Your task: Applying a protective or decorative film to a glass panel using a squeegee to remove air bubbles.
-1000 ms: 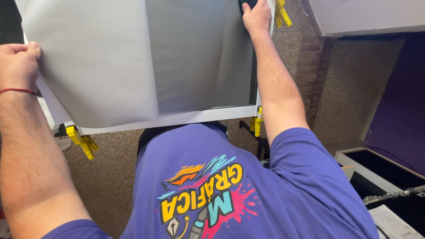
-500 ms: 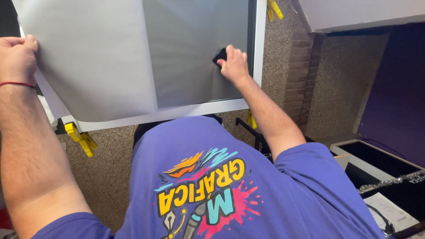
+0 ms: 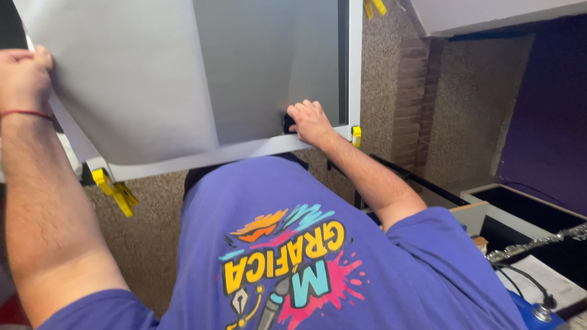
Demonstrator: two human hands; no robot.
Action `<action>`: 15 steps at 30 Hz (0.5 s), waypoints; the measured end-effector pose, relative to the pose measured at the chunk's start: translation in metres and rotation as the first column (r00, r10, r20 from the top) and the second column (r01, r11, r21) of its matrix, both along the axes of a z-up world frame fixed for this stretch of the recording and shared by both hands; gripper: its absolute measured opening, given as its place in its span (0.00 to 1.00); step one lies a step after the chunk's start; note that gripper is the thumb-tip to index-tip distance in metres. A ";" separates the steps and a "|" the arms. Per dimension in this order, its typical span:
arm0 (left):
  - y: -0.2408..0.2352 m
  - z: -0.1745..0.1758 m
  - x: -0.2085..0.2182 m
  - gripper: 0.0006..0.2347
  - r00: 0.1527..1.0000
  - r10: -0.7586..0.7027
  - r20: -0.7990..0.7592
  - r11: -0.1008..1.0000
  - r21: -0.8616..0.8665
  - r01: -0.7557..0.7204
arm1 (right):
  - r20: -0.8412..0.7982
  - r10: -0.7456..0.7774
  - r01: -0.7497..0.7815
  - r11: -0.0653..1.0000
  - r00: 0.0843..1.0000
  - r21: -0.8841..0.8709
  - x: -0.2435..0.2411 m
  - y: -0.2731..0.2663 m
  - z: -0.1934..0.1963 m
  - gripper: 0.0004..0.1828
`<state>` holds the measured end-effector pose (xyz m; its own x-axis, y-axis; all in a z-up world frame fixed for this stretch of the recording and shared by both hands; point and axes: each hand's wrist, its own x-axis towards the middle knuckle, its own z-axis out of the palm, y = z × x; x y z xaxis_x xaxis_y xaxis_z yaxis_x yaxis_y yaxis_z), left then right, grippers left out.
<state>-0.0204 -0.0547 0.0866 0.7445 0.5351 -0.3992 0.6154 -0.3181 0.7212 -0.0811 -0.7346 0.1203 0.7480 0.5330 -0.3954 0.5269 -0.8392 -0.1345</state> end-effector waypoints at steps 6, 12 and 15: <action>-0.013 0.026 -0.001 0.06 1.000 -0.008 -0.018 0.993 0.115 0.010 | -0.401 -0.161 0.142 0.987 0.902 -0.078 0.040 0.001 0.030 0.16; 0.002 0.007 -0.002 0.08 0.996 -0.015 -0.093 1.000 0.003 0.016 | -0.031 -0.384 0.342 0.782 0.923 0.521 0.175 -0.072 -0.044 0.27; 0.002 0.004 -0.005 0.08 0.996 0.001 -0.095 1.000 0.015 0.000 | -0.050 -0.554 0.498 0.702 0.831 0.509 0.245 -0.072 -0.052 0.27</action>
<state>-0.0257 -0.0531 0.0904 0.7036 0.5417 -0.4598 0.6807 -0.3284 0.6548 0.1643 -0.8070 0.0686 0.9849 0.1371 -0.1061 0.0528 -0.8203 -0.5694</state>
